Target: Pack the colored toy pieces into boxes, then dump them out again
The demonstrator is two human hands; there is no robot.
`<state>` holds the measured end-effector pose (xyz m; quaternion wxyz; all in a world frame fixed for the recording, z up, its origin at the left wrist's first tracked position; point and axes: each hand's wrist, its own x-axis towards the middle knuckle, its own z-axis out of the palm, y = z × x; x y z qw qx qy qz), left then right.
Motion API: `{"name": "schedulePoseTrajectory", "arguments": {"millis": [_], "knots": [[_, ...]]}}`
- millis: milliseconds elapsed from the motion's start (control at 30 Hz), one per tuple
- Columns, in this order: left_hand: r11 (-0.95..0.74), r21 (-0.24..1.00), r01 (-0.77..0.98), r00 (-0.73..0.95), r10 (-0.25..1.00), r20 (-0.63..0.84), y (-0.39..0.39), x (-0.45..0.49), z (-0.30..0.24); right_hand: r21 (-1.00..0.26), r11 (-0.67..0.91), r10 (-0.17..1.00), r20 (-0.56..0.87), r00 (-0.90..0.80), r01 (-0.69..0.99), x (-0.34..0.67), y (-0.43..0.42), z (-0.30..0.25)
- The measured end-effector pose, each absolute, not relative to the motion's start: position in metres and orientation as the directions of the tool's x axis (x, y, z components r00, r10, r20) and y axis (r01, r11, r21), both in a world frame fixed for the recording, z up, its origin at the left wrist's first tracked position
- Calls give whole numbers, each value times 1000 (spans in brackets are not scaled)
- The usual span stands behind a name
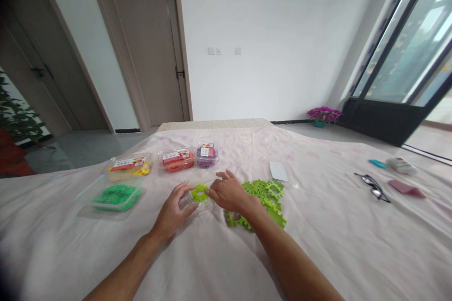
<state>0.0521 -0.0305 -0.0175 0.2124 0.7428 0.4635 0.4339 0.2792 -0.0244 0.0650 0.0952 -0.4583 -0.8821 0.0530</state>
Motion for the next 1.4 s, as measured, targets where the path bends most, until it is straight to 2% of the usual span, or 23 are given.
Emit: {"name": "schedulePoseTrajectory", "arguments": {"millis": [200,333,433,567,667,767,833,967,1167,1267,1400], "knots": [[-484,725,490,191,871,453,-30,51,-17,-205,572,820,155,-550,795,280,-23,71],[-471,743,475,182,879,440,-31,51,-17,-118,490,862,217,-459,864,285,-21,78],[-467,738,487,172,880,444,-31,52,-16,-82,475,873,166,-458,876,289,-21,78],[-461,730,504,167,882,441,-31,52,-17,-168,516,856,141,-497,840,296,-18,84],[-450,739,502,138,885,445,-30,51,-18,-247,395,915,187,-356,885,308,-17,98],[-450,740,500,93,877,471,-29,50,-20,-246,242,970,72,-231,939,325,-19,108],[-446,738,506,76,875,477,-29,51,-21,-221,213,972,-52,-229,952,334,-22,107],[-430,736,522,69,882,467,-29,51,-21,-163,249,938,-206,-279,955,333,-26,93],[-435,738,516,71,880,469,-29,51,-21,-61,324,903,-277,-327,944,311,-29,82],[-448,735,509,79,875,478,-27,50,-23,-98,315,910,-251,-330,944,313,-29,85],[-464,735,494,103,871,480,-25,49,-26,-242,297,932,-136,-336,924,330,-24,93]]}}
